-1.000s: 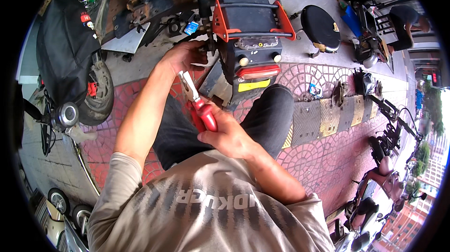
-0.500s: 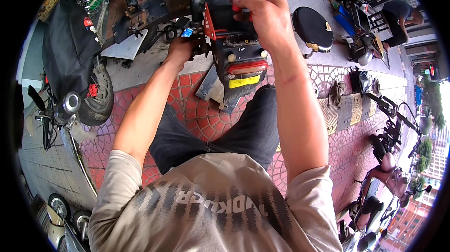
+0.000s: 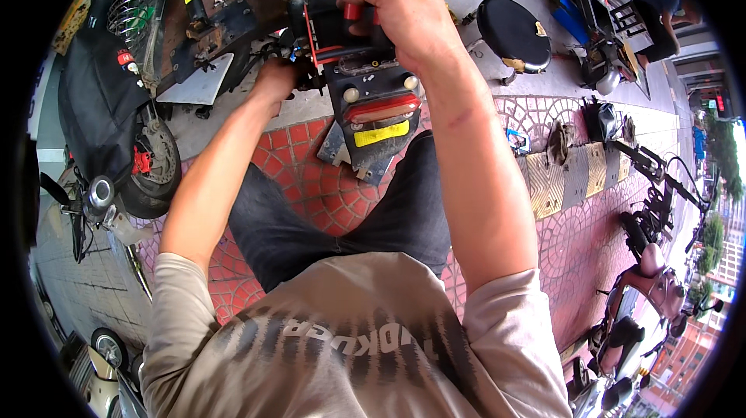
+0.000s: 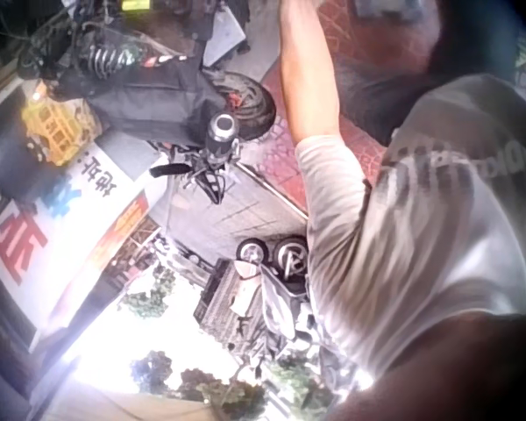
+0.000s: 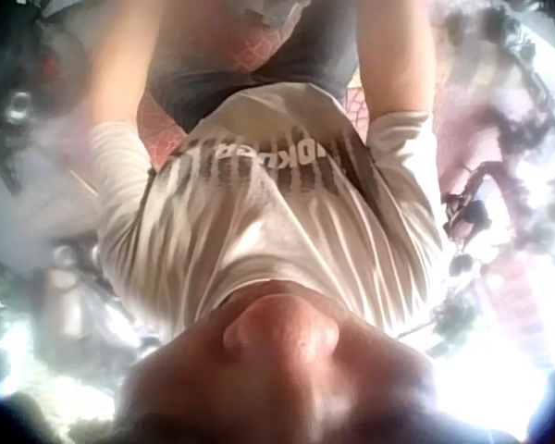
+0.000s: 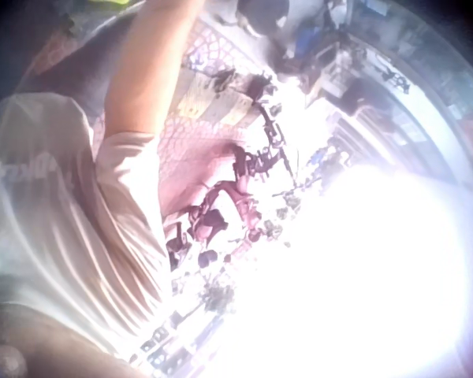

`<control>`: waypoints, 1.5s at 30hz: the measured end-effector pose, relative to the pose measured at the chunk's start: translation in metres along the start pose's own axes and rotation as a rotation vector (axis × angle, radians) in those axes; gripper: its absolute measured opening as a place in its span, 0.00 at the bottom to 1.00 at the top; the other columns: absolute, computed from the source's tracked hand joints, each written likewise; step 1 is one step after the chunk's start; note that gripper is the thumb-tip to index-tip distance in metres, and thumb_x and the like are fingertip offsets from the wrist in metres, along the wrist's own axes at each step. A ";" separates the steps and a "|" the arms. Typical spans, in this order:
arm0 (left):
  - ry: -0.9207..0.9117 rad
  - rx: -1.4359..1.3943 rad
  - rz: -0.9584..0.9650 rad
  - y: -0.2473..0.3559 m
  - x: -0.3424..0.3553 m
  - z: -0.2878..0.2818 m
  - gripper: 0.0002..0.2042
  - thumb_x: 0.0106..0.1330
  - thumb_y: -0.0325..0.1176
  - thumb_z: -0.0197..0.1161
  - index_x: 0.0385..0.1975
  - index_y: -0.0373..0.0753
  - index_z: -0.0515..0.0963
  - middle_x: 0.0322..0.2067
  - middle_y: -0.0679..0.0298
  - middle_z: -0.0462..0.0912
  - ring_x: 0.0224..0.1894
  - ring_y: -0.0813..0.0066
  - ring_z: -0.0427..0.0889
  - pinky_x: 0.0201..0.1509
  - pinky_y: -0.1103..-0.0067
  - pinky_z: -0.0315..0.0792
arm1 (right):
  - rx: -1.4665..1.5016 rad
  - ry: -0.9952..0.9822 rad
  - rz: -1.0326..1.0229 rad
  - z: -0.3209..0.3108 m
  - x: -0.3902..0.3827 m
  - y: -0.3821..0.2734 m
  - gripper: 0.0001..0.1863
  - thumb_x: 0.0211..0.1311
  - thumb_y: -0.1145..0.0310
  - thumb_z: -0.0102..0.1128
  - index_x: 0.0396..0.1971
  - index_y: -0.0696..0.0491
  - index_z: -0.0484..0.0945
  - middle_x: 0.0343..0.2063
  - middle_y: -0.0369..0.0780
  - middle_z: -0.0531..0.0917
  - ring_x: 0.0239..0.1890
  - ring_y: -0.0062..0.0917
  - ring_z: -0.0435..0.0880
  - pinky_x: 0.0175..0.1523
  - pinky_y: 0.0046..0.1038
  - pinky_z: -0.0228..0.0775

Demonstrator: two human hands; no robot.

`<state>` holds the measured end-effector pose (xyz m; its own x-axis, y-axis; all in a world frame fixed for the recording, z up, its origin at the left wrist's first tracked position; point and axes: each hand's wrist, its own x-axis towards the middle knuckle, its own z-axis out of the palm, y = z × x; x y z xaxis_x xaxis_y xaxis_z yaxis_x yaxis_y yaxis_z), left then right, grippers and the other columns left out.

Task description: The person works on the internal wiring and structural components of an electric scooter using pliers and a wrench, then walks into a workshop to retrieve another tool.

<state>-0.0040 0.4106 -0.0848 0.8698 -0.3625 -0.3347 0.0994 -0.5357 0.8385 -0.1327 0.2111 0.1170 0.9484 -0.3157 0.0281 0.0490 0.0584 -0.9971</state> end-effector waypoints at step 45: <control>-0.548 -0.258 0.291 -0.014 -0.008 -0.038 0.14 0.67 0.25 0.63 0.51 0.35 0.85 0.38 0.65 0.88 0.37 0.81 0.83 0.39 0.79 0.77 | -0.055 0.144 -0.010 0.011 -0.012 -0.006 0.17 0.62 0.77 0.59 0.51 0.61 0.78 0.44 0.43 0.87 0.47 0.32 0.89 0.39 0.28 0.78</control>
<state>0.0063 0.4495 -0.0778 0.5146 -0.8357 -0.1920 0.0689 -0.1829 0.9807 -0.1406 0.2250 0.1230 0.8932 -0.4485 0.0318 0.0373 0.0035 -0.9993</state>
